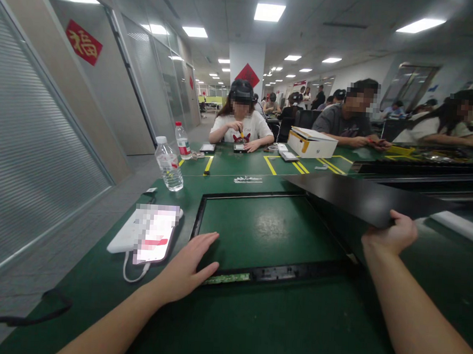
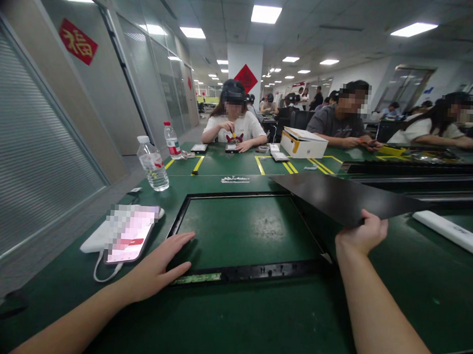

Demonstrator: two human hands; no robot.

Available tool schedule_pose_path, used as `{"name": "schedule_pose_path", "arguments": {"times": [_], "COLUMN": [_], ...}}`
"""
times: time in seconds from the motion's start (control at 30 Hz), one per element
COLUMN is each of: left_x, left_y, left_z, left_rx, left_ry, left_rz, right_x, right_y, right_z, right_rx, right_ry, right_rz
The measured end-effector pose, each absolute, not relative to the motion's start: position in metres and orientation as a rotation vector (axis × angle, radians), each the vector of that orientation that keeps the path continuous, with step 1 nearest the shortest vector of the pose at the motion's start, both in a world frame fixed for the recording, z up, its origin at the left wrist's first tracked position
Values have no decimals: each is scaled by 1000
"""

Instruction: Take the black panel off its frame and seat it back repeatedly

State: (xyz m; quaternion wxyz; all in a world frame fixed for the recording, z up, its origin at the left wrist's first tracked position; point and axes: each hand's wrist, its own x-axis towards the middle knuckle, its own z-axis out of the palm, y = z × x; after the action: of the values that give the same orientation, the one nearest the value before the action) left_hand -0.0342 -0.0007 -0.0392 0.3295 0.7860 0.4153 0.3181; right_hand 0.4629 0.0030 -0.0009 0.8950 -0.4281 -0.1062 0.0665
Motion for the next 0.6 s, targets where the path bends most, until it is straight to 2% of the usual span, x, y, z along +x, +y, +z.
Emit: {"name": "schedule_pose_path", "arguments": {"times": [0.17,0.6], "left_x": [-35,-36], "left_y": [0,3], "left_z": [-40,-44], "left_rx": [2153,2205], "left_ry": [1086,1088], "left_rz": [778,728], "right_x": [458,461], "right_y": [5,4], "right_z": [0,-2], "right_rx": [-829,-877], "right_ry": [-171,-81], "right_rz": [-33,92]}}
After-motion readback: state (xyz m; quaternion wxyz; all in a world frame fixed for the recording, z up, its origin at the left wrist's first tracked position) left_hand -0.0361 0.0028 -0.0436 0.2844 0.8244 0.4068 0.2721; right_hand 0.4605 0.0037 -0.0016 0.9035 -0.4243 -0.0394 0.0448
